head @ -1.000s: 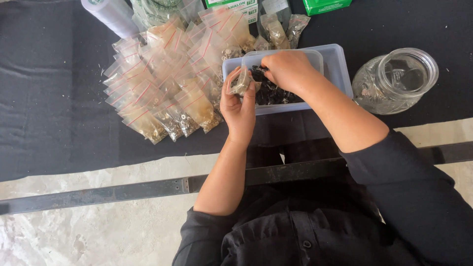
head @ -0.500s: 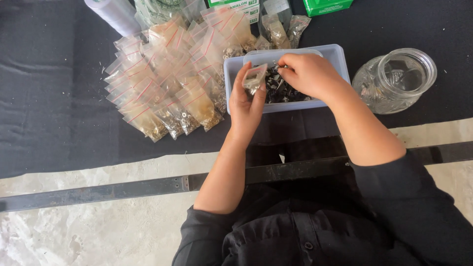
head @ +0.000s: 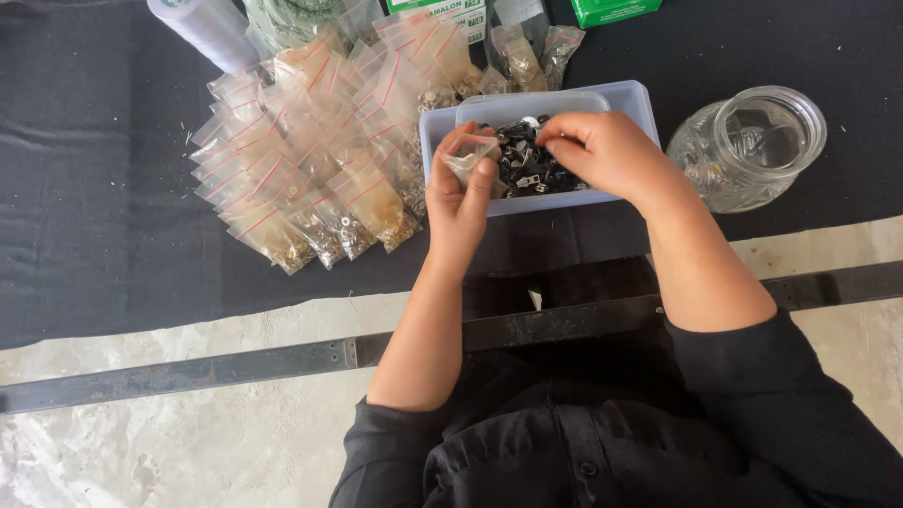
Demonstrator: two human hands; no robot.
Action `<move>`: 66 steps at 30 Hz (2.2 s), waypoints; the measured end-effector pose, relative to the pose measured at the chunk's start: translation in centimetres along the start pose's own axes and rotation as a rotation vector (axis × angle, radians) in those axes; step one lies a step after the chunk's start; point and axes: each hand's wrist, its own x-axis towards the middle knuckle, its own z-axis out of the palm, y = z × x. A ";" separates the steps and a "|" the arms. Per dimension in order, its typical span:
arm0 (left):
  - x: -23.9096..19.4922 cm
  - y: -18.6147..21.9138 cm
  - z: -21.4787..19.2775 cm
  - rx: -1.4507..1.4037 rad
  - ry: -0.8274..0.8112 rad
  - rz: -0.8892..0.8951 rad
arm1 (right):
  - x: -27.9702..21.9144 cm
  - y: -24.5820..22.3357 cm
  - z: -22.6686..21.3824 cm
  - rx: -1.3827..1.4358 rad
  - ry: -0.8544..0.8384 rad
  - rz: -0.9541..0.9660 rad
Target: Sorting and packaging small black metal clips from a bin into small plastic bags
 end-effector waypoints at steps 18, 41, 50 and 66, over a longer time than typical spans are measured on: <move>-0.4 0.4 1.1 0.254 0.001 0.092 | 0.0 -2.4 0.0 -0.278 -0.178 0.033; -0.6 -0.5 1.2 0.337 -0.061 -0.001 | -2.2 -8.8 -2.8 -0.315 -0.208 -0.209; -1.0 -1.2 0.8 0.385 -0.094 0.001 | -1.6 -9.7 -2.7 -0.507 -0.341 -0.130; -0.3 1.7 1.1 0.402 -0.172 -0.154 | -0.3 -10.4 -2.7 -0.256 -0.284 -0.364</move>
